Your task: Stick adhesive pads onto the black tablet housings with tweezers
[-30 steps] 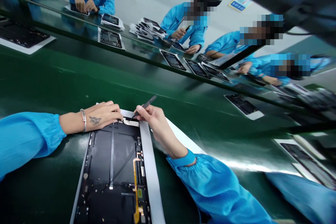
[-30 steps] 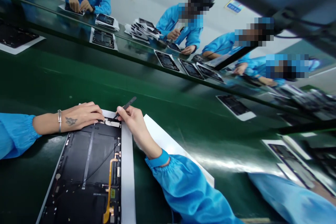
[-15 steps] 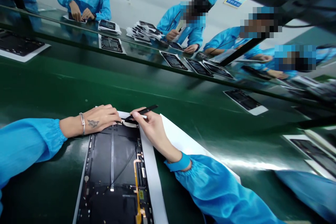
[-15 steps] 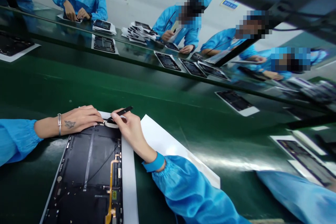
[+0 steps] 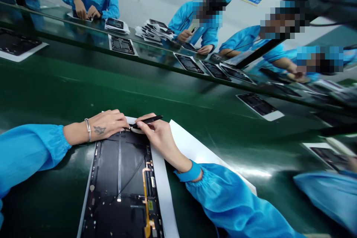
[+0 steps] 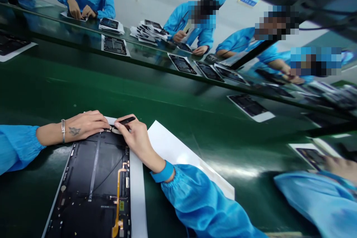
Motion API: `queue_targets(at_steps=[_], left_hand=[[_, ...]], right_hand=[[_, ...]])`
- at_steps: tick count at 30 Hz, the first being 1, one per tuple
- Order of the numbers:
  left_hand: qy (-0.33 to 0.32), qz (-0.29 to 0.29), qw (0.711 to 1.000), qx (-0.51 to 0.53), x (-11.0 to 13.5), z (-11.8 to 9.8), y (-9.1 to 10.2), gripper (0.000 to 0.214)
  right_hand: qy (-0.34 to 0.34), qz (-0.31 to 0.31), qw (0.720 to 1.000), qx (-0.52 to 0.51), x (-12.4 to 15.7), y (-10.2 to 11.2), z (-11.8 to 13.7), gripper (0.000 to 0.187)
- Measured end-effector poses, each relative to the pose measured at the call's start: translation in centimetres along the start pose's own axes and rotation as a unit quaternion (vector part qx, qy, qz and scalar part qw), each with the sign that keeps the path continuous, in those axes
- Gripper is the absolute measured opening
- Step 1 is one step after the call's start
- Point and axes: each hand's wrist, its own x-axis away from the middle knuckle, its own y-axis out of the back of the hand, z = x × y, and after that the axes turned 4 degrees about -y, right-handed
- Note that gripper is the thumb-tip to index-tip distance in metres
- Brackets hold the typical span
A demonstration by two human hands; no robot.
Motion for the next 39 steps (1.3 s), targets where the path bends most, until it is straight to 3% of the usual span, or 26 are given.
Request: queue_targets(at_steps=[5,17,26,30,39], left_hand=[[0.0,-0.003,1.0,0.009,0.1,-0.1,0.3,0.025],[-0.002,-0.005,1.0,0.022,-0.1,-0.2,0.4,0.023],[-0.009,-0.029,1.0,-0.007,0.0,0.5,-0.9,0.024],[-0.024,-0.047,0.998,-0.016,0.0,0.7,-1.2,0.025],[-0.018,-0.038,0.999,0.011,-0.1,-0.2,0.2,0.025]], right_hand=[[-0.041,-0.034,0.998,-0.025,-0.3,0.6,-0.5,0.041],[-0.147,0.048,0.983,-0.095,-2.2,1.9,-2.0,0.052],[-0.159,-0.022,0.965,-0.208,-0.8,1.4,-1.1,0.041],[-0.153,-0.032,0.971,-0.181,-0.4,1.3,-1.1,0.042],[-0.196,0.036,0.967,-0.162,-1.9,1.9,-1.4,0.047]])
